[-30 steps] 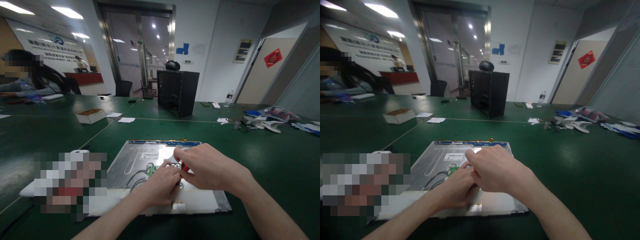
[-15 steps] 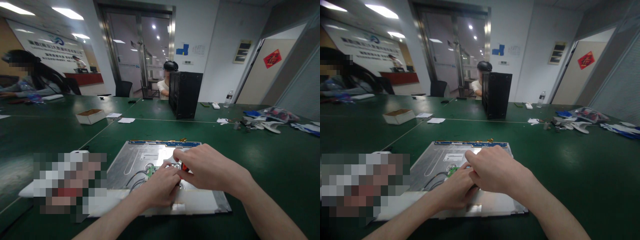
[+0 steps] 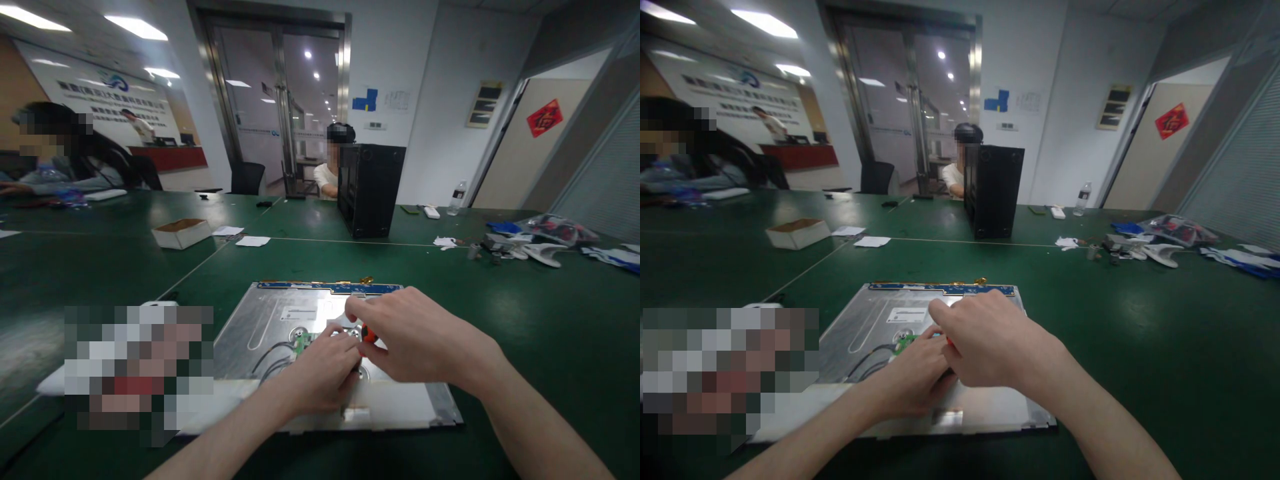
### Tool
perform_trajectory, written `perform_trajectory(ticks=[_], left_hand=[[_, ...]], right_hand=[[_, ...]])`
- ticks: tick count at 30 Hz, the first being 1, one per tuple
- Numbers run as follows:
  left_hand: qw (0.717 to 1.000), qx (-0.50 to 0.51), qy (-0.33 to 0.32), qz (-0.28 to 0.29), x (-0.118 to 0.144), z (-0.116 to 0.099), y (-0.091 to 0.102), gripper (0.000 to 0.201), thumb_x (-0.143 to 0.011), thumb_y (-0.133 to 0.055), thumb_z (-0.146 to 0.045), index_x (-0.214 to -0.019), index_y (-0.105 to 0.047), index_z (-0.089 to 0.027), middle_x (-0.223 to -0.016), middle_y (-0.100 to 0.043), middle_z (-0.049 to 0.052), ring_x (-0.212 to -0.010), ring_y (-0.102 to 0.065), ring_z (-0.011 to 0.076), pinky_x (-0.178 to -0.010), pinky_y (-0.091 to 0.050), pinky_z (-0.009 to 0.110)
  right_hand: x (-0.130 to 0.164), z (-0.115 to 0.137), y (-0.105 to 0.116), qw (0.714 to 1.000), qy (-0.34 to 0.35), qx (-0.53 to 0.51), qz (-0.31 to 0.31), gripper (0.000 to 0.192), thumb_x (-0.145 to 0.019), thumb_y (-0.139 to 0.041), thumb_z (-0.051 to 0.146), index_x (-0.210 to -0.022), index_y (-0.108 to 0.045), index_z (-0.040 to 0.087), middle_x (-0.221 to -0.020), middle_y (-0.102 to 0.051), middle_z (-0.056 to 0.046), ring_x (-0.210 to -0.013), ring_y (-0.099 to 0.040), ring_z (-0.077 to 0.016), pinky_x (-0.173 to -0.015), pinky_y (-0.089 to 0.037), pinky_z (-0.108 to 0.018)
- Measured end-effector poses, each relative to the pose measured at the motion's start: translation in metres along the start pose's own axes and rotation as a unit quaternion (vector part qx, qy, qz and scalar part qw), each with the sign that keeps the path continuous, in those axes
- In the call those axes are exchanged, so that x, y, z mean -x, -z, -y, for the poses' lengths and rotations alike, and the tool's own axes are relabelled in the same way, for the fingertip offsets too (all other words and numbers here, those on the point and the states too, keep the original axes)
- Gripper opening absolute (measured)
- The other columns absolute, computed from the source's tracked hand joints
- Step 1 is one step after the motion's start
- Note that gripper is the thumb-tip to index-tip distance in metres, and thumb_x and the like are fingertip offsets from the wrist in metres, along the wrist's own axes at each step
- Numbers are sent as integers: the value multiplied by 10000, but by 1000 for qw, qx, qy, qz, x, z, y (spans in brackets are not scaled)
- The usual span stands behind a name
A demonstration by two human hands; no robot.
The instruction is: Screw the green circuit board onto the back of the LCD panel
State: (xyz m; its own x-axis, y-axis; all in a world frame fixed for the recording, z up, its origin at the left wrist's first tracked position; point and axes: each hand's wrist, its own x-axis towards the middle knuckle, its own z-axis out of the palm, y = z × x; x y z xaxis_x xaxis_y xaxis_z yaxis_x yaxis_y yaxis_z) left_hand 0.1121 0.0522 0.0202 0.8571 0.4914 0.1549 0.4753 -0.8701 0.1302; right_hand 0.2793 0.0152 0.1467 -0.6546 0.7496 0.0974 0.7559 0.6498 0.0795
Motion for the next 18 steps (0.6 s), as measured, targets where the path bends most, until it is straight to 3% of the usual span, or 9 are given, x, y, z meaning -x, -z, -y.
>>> perform_trajectory(ticks=[4, 11, 18], left_hand=[[1000, -5, -5, 1, -1, -1, 1, 126, -828, -529, -166, -926, -603, -191, -1022, -662, 61, -989, -586, 243, -1008, -323, 445], [1000, 1, -4, 1, 0, 0, -1, 132, -825, -545, -183, -948, -594, -191, -1008, -664, 60, -996, -587, 249, -1026, -298, 465], [1000, 7, -2, 17, 1, -2, 7, 160, -768, -561, -159, -921, -594, -196, -1013, -661, 60, -1000, -575, 253, -1026, -297, 452]], right_hand=[[-2, 1, 0, 1000, -15, 5, 10, 189, -875, -524, 394, -948, -533, 220, -781, -697, -28, -672, -639, -213, -482, -256, -275], [-2, 0, -1, 1000, 0, 2, 0, 125, -849, -511, 247, -968, -510, 208, -827, -693, -24, -667, -624, -187, -504, -287, -265], [-3, -1, -3, 1000, -8, 8, 5, 154, -873, -522, 354, -948, -525, 220, -787, -693, -30, -677, -638, -207, -491, -277, -279]])
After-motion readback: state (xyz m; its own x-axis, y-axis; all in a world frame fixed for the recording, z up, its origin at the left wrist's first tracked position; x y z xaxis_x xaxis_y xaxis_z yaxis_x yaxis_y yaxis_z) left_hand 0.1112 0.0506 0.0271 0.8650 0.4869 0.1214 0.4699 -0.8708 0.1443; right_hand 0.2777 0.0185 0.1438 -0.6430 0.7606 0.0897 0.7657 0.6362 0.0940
